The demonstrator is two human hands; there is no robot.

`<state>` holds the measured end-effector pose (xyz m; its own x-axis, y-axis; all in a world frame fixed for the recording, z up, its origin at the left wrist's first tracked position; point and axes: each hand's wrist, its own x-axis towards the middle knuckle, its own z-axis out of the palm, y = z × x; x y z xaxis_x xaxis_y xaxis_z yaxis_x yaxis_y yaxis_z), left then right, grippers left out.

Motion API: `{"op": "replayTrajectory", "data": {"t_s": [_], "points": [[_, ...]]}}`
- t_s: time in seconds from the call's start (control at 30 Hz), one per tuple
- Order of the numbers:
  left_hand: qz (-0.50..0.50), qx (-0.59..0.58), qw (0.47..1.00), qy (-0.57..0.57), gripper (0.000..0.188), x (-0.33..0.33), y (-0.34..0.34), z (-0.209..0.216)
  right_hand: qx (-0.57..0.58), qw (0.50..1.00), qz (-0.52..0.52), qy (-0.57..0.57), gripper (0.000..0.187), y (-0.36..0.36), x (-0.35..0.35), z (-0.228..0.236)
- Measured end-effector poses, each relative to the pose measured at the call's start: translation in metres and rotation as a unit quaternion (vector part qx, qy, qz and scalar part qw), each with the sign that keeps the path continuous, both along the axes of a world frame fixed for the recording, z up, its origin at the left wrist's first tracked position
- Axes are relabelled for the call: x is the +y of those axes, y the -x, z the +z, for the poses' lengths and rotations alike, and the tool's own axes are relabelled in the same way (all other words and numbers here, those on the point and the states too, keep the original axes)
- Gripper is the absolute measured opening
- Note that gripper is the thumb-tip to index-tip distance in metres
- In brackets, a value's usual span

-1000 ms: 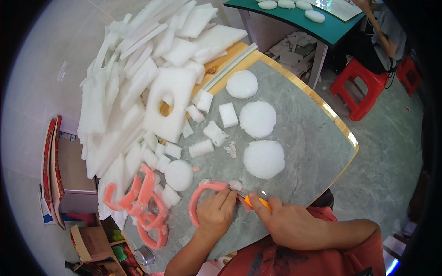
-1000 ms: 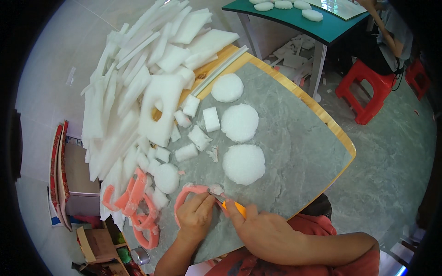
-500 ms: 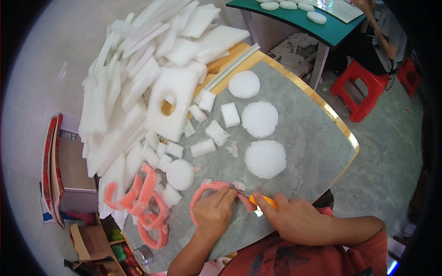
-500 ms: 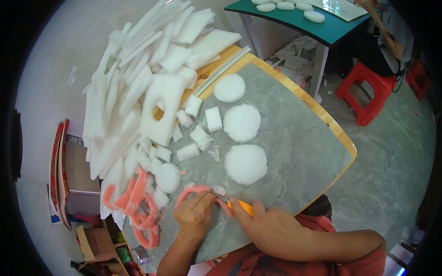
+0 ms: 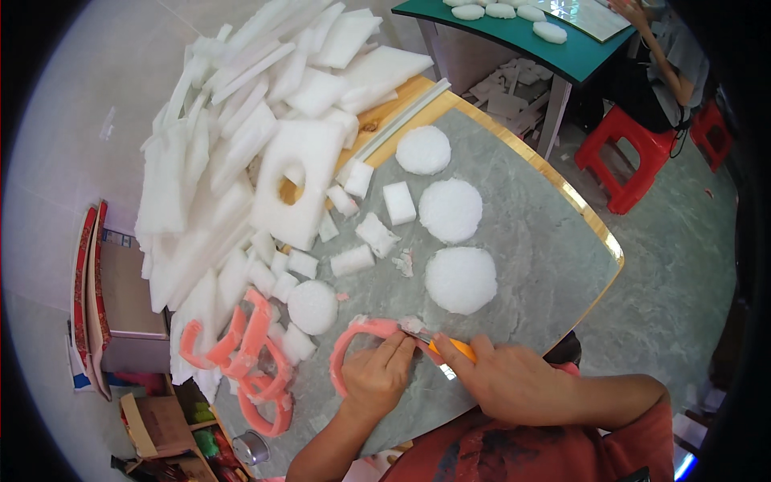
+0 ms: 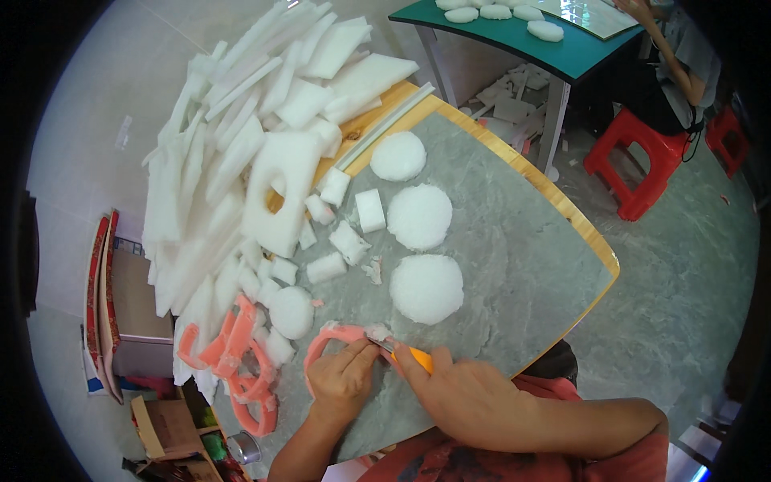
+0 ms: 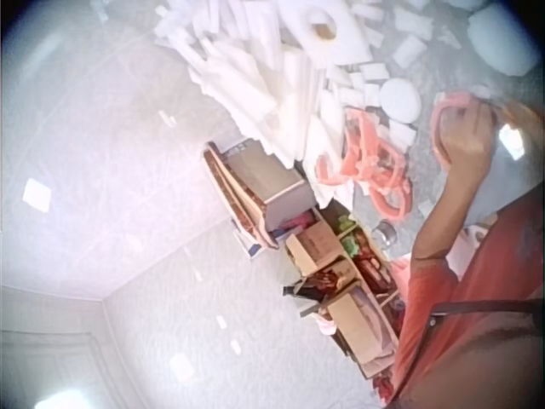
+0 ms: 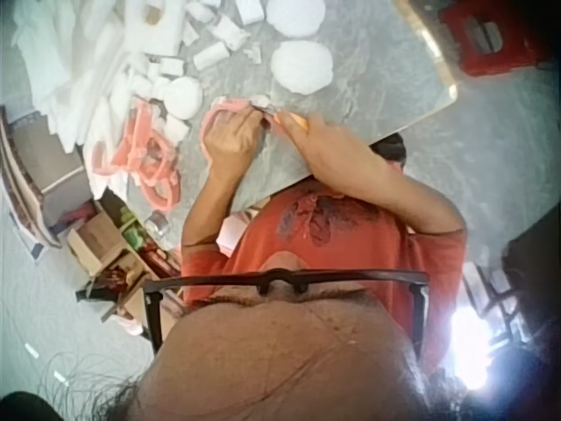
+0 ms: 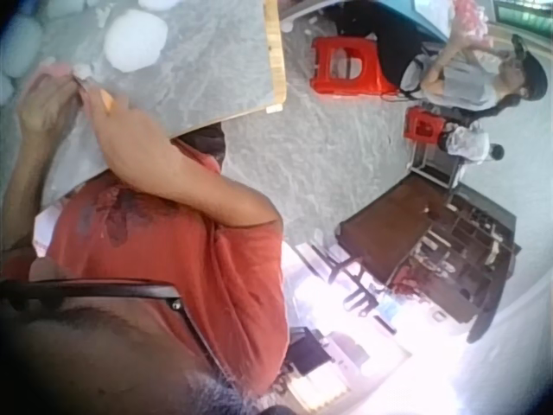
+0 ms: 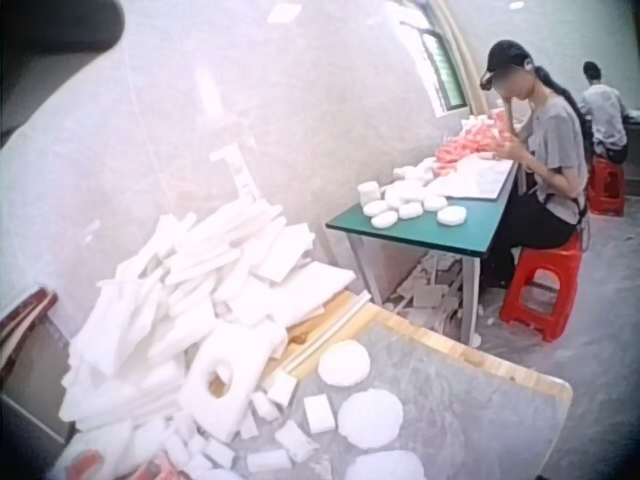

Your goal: The recorder uses a utility knife to cut and shape pink and white foam strips and components on a workstation.

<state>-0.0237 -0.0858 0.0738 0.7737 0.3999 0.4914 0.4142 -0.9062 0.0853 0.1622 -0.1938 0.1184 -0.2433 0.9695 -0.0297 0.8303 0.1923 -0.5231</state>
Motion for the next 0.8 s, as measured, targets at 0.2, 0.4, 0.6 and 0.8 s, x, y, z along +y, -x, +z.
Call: {"op": "replayTrajectory", "data": {"t_s": [0.2,0.4,0.6,0.8], "points": [[0.012,0.023,1.000,-0.007,0.019,-0.001,-0.005,0.006,-0.027,0.999,0.012,-0.035,0.056,-0.003,0.008,-0.001],[0.021,-0.031,0.999,0.031,0.016,0.006,-0.002,0.003,0.128,0.984,-0.005,0.127,0.054,-0.022,0.011,-0.012],[0.043,-0.043,0.997,0.037,0.015,0.013,0.005,0.008,0.197,0.973,-0.118,-0.026,0.049,-0.055,-0.011,-0.004],[0.015,-0.085,0.988,0.130,0.009,0.015,0.009,0.014,-0.059,0.934,-0.342,-0.086,0.052,-0.089,0.022,-0.011]]}}
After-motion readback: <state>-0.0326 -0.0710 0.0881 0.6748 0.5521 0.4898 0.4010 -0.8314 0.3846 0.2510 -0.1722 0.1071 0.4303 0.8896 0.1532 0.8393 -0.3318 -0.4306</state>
